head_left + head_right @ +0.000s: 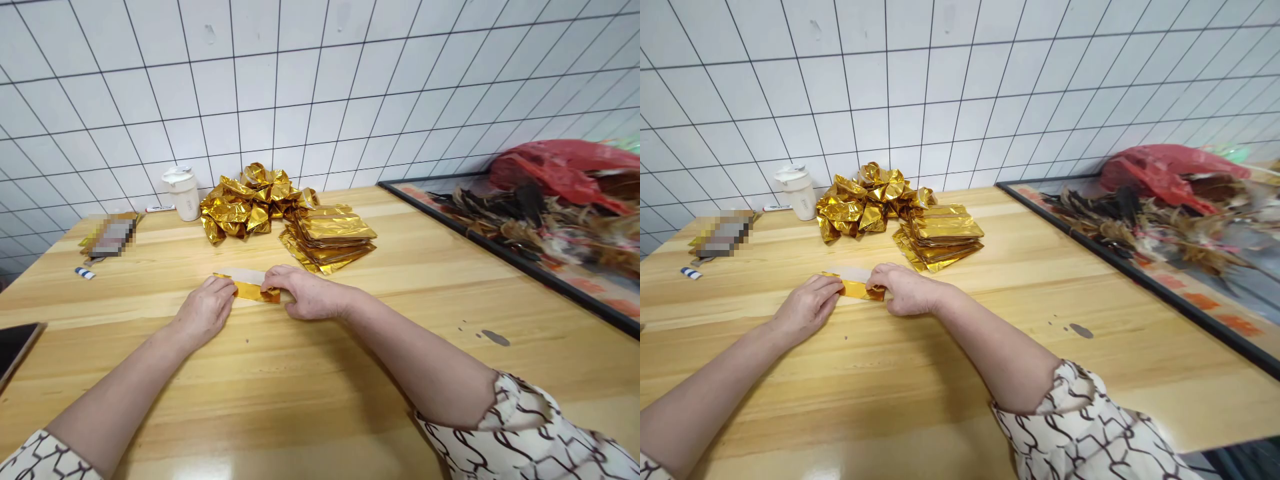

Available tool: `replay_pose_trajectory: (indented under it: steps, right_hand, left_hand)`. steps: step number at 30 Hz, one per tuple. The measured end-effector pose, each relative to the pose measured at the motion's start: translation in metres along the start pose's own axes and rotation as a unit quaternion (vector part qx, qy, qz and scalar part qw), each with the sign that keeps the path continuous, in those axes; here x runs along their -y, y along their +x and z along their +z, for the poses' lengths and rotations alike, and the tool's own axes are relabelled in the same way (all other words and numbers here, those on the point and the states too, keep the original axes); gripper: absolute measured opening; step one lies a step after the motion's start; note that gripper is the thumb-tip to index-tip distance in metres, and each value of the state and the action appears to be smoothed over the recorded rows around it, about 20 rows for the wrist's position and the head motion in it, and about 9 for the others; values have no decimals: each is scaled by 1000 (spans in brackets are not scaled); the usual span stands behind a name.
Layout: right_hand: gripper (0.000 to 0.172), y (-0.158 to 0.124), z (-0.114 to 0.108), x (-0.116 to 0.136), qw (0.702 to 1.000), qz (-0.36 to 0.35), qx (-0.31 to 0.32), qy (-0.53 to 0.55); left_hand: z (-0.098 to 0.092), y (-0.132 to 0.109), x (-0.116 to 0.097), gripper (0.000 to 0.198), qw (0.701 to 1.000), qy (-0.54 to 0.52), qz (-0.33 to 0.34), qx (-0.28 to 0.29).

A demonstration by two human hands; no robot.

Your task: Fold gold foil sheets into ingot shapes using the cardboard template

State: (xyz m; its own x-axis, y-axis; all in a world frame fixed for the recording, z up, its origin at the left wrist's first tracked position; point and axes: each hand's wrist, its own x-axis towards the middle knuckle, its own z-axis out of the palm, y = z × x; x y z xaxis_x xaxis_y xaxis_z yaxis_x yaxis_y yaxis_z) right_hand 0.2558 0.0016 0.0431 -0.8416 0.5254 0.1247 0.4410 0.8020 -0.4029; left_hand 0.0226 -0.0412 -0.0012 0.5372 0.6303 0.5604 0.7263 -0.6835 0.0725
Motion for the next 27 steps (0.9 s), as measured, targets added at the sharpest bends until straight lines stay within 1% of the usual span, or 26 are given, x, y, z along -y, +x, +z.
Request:
replay_pose_trajectory:
  steps: [2,7,11,17,22,27]
  right_hand:
    - [39,-1,0,0,1000,2,-5,1]
    - [33,-1,2,-1,1000,-2,-19,4]
    - [31,-2,4,-4,999,-14,-33,32]
    - [21,0,14,-10,994,-14,-91,51]
    - [12,5,23,-9,989,19,-141,45]
    - [9,9,25,-7,985,83,-153,14]
  left_hand:
    - [0,0,0,26,1000,-5,-2,1]
    - [0,-1,0,25,1000,-9,-9,2]
    - [1,-1,0,25,1000,-11,-9,2]
    - [1,-1,1,25,1000,-9,-11,5]
    - [0,-1,-1,26,1000,7,-9,15]
    - [-2,1,-4,28,999,25,-2,32]
